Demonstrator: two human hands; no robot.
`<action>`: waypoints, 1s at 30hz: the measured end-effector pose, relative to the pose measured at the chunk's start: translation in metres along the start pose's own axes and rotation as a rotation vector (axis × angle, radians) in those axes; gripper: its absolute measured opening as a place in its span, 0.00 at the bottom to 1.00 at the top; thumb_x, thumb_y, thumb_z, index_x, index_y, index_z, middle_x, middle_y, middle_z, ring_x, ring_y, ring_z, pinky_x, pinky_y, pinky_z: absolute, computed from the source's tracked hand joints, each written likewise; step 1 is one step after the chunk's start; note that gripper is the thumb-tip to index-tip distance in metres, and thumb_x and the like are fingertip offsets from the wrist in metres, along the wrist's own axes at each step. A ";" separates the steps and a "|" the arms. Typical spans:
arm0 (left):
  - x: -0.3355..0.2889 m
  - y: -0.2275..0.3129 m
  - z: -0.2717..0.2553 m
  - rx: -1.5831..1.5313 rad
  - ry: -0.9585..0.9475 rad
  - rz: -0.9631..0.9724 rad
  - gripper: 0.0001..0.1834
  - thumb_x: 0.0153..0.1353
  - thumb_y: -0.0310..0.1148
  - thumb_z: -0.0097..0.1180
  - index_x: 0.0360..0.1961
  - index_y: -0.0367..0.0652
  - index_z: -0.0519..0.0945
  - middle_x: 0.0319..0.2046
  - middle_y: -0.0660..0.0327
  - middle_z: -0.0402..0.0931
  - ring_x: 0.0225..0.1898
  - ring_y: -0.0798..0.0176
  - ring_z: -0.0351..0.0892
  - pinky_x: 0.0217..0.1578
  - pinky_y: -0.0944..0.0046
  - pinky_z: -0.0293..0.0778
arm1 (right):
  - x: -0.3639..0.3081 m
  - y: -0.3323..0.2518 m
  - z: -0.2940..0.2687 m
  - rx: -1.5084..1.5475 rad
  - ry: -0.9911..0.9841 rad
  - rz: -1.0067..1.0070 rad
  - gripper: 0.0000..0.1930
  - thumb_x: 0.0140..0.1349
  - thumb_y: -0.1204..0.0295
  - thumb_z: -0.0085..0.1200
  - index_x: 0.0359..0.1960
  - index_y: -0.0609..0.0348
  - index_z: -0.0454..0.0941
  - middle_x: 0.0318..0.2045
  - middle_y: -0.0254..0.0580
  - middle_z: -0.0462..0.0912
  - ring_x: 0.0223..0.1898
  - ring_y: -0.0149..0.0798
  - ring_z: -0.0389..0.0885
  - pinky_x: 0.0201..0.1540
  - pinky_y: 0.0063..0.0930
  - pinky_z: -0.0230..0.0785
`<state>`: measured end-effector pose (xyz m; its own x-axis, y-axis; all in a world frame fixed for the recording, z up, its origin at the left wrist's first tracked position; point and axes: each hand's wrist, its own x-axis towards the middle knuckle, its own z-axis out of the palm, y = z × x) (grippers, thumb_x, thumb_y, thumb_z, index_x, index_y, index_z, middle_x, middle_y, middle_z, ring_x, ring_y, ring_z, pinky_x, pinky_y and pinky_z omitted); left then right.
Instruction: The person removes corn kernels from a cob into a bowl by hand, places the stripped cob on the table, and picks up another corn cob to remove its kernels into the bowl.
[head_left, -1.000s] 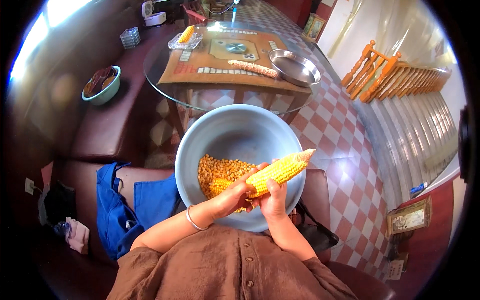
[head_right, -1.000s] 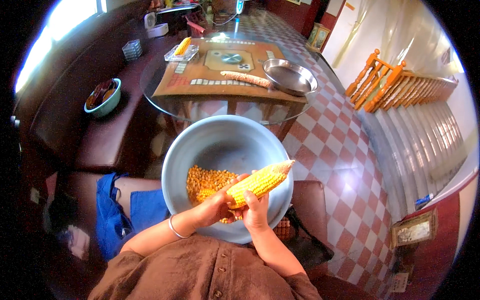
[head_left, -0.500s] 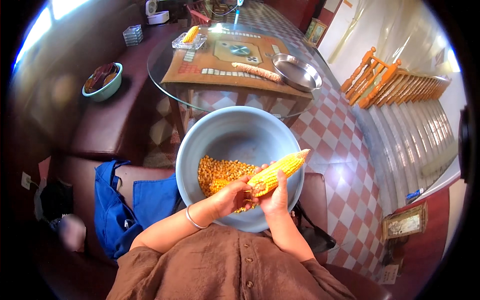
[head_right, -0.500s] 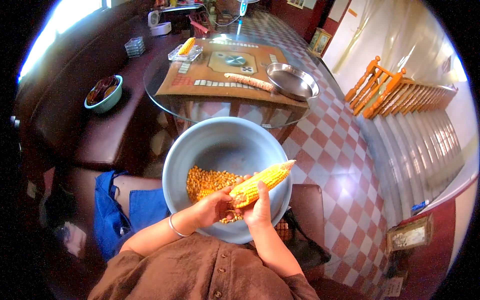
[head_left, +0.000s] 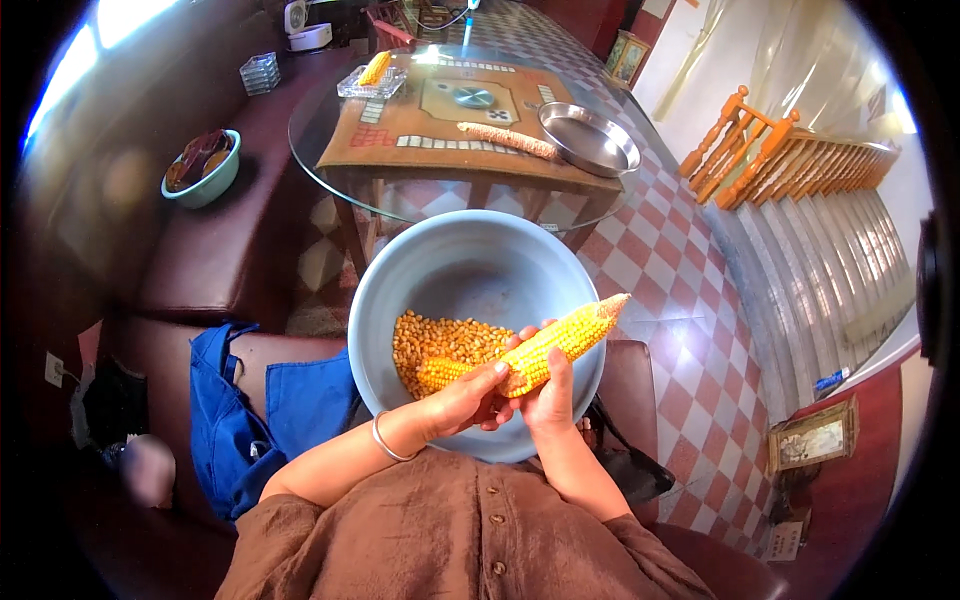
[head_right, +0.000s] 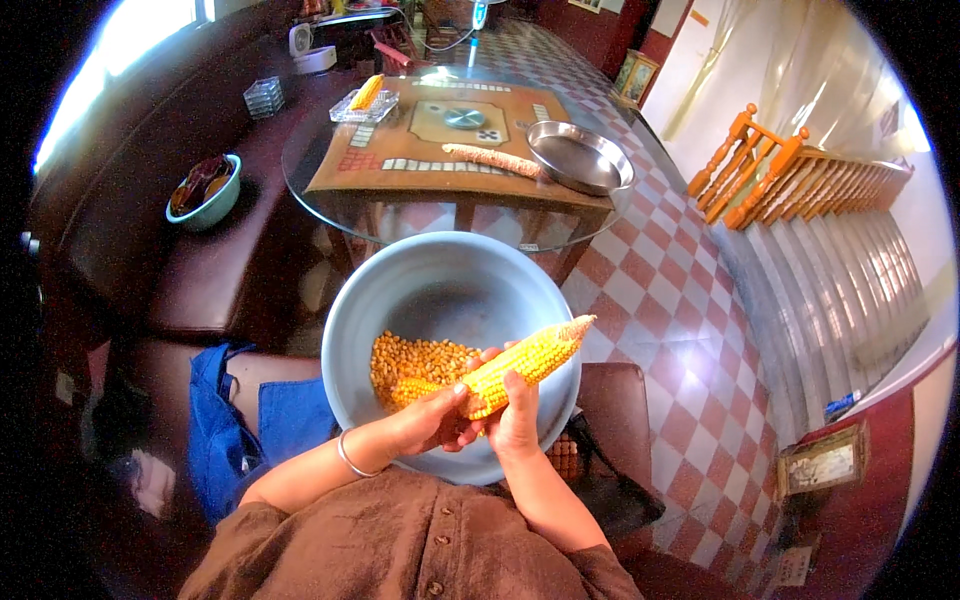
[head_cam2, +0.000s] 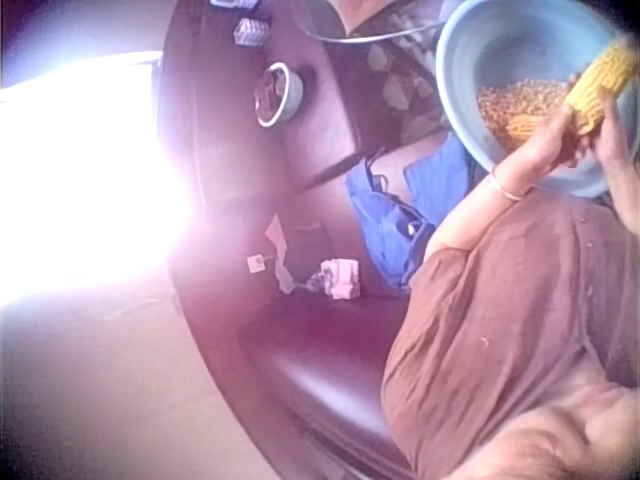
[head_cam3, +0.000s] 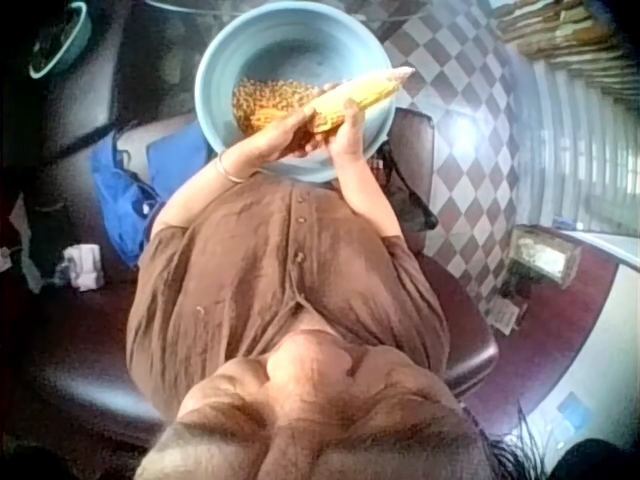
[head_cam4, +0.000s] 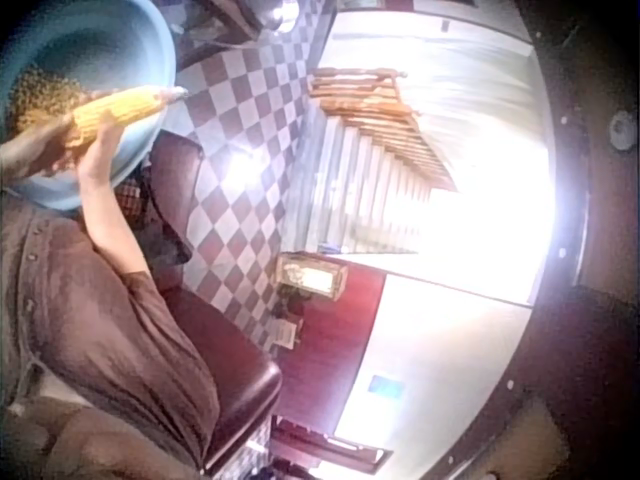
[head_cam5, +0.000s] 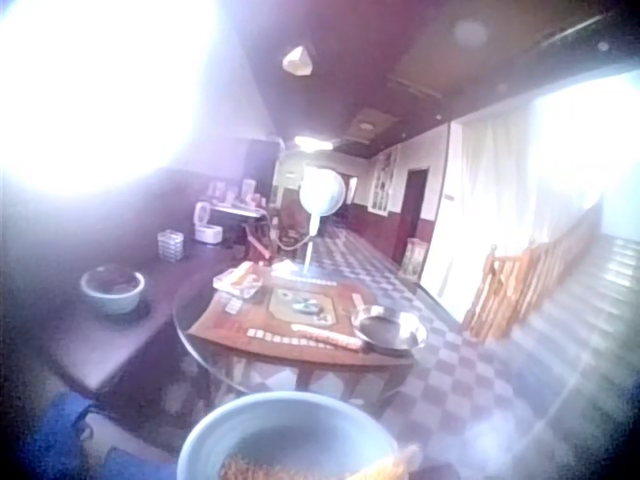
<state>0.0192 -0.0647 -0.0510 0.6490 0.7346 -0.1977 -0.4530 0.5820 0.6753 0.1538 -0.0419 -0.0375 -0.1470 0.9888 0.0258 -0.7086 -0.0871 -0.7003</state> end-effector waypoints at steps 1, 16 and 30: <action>-0.001 0.000 0.002 0.007 -0.007 0.022 0.21 0.64 0.52 0.36 0.44 0.47 0.66 0.28 0.65 0.68 0.24 0.71 0.65 0.19 0.73 0.57 | 0.000 0.000 0.000 0.008 -0.017 0.003 0.26 0.51 0.58 0.57 0.48 0.50 0.61 0.39 0.39 0.70 0.43 0.40 0.70 0.47 0.35 0.68; 0.005 0.007 -0.012 -0.347 -0.106 -0.209 0.18 0.55 0.39 0.36 0.43 0.41 0.69 0.31 0.56 0.73 0.27 0.64 0.70 0.18 0.70 0.64 | -0.004 -0.001 0.000 -0.485 -0.108 -0.163 0.24 0.47 0.68 0.55 0.45 0.59 0.60 0.34 0.43 0.72 0.35 0.37 0.74 0.38 0.29 0.70; 0.004 0.006 -0.004 -0.259 0.047 -0.242 0.16 0.55 0.35 0.37 0.42 0.40 0.70 0.29 0.59 0.71 0.24 0.66 0.67 0.16 0.74 0.58 | 0.003 0.003 -0.007 -0.183 0.017 0.096 0.24 0.53 0.61 0.52 0.47 0.60 0.61 0.33 0.44 0.72 0.35 0.38 0.74 0.36 0.27 0.70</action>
<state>0.0161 -0.0566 -0.0506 0.7304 0.5767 -0.3660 -0.4337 0.8055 0.4038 0.1564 -0.0382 -0.0445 -0.1947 0.9791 -0.0581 -0.5544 -0.1587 -0.8169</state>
